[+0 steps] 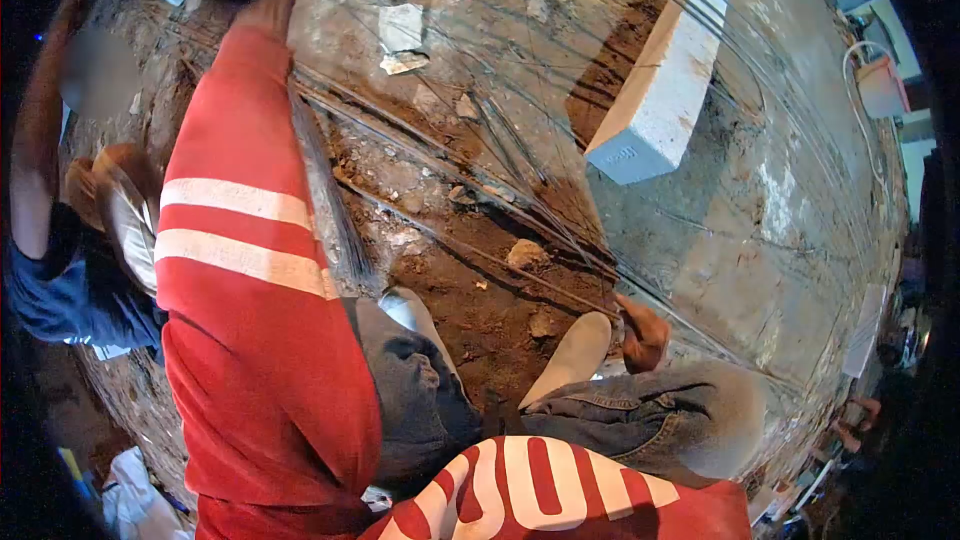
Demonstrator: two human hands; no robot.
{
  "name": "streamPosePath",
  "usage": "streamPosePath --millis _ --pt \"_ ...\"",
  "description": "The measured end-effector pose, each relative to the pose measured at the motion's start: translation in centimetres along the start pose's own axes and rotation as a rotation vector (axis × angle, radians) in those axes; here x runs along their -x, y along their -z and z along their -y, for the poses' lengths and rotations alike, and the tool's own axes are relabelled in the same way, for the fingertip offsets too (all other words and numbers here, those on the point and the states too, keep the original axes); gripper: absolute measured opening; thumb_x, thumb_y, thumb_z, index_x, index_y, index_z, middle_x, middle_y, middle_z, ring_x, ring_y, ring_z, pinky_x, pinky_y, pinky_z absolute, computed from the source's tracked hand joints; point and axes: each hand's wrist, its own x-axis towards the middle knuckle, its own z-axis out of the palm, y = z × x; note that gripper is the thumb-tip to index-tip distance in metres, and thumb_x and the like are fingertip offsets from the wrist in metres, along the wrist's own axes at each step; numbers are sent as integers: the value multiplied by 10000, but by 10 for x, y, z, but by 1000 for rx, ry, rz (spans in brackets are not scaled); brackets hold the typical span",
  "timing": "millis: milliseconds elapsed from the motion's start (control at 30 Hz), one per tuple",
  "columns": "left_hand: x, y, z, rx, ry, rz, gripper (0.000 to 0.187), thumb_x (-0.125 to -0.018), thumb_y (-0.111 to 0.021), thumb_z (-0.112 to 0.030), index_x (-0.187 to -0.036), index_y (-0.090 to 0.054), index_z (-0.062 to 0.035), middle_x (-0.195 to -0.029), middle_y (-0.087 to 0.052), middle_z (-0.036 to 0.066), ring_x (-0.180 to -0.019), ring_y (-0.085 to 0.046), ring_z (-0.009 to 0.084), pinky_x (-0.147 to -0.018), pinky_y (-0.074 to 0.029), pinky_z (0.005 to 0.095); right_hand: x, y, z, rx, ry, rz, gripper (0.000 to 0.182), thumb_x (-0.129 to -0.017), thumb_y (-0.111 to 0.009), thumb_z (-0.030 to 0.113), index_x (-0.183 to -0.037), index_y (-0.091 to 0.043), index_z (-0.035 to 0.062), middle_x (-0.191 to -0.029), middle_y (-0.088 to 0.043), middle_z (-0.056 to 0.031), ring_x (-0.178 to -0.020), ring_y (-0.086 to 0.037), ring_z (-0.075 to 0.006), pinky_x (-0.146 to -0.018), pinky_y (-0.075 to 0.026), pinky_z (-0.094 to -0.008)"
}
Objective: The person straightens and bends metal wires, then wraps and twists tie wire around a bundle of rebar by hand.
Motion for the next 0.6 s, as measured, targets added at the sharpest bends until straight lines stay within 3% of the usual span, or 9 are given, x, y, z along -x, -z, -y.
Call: streamPosePath --millis 133,233,300,367,400,433,500,567,600 --pt "7 19 -6 -168 -136 -75 177 -843 -694 -168 -947 -661 -28 -849 -648 84 -684 -627 168 -577 -538 245 -23 -5 -5 -46 -92 -96 241 -870 -542 22 -1071 -672 5 -953 -683 -192 -876 -665 -291 -781 -494 -337" --pt "10 24 4 -382 -176 -119 206 -832 -706 -184 -947 -653 -21 -842 -642 76 -695 -631 177 -585 -536 260 -49 -12 -20 -52 -165 -48 233 -901 -537 66 -1085 -667 8 -1017 -676 -207 -923 -667 -289 -804 -495 -346" --pt "15 20 15 -614 -130 -128 226 -824 -714 -194 -947 -648 -16 -837 -638 71 -703 -633 183 -591 -535 270 -62 -24 -32 27 -165 -77 232 -898 -574 113 -1087 -657 7 -951 -678 -207 -885 -664 -329 -781 -502 -376" --pt "22 14 20 -913 37 -61 218 -792 -734 -157 -890 -650 19 -881 -643 105 -703 -631 183 -536 -555 281 -67 -30 -44 510 -264 119 239 -855 -636 124 -1067 -648 12 -934 -650 -215 -833 -629 -400 -740 -509 -432" --pt "29 11 23 -966 30 4 230 -781 -744 -157 -882 -651 28 -864 -643 113 -678 -632 186 -521 -564 293 -71 -33 -52 532 -442 247 245 -821 -670 118 -1035 -632 4 -918 -626 -214 -815 -603 -411 -745 -496 -459" --pt "34 7 28 -1017 24 68 242 -770 -754 -157 -873 -653 37 -847 -643 121 -654 -633 188 -507 -572 304 -79 -32 -47 522 -440 241 245 -821 -670 118 -1035 -632 4 -918 -626 -214 -815 -603 -411 -745 -496 -459" --pt "31 8 39 -1228 -70 199 299 -732 -782 -188 -908 -683 33 -808 -676 136 -613 -636 189 -566 -580 337 -105 -15 -31 245 22 -10 240 -787 -686 71 -1010 -634 1 -948 -629 -209 -852 -598 -401 -775 -490 -457" --pt "39 -2 51 -1604 -89 206 360 -722 -781 -241 -957 -687 15 -828 -682 173 -628 -662 210 -602 -568 344 -150 16 18 274 187 -27 258 -759 -687 23 -1013 -641 24 -963 -632 -185 -878 -598 -368 -788 -485 -437" --pt "50 -9 58 -1699 -109 309 377 -721 -773 -261 -976 -684 2 -848 -685 185 -676 -676 243 -640 -561 361 -175 30 39 327 282 -42 260 -757 -685 17 -1013 -644 32 -965 -634 -175 -895 -597 -355 -793 -482 -426"
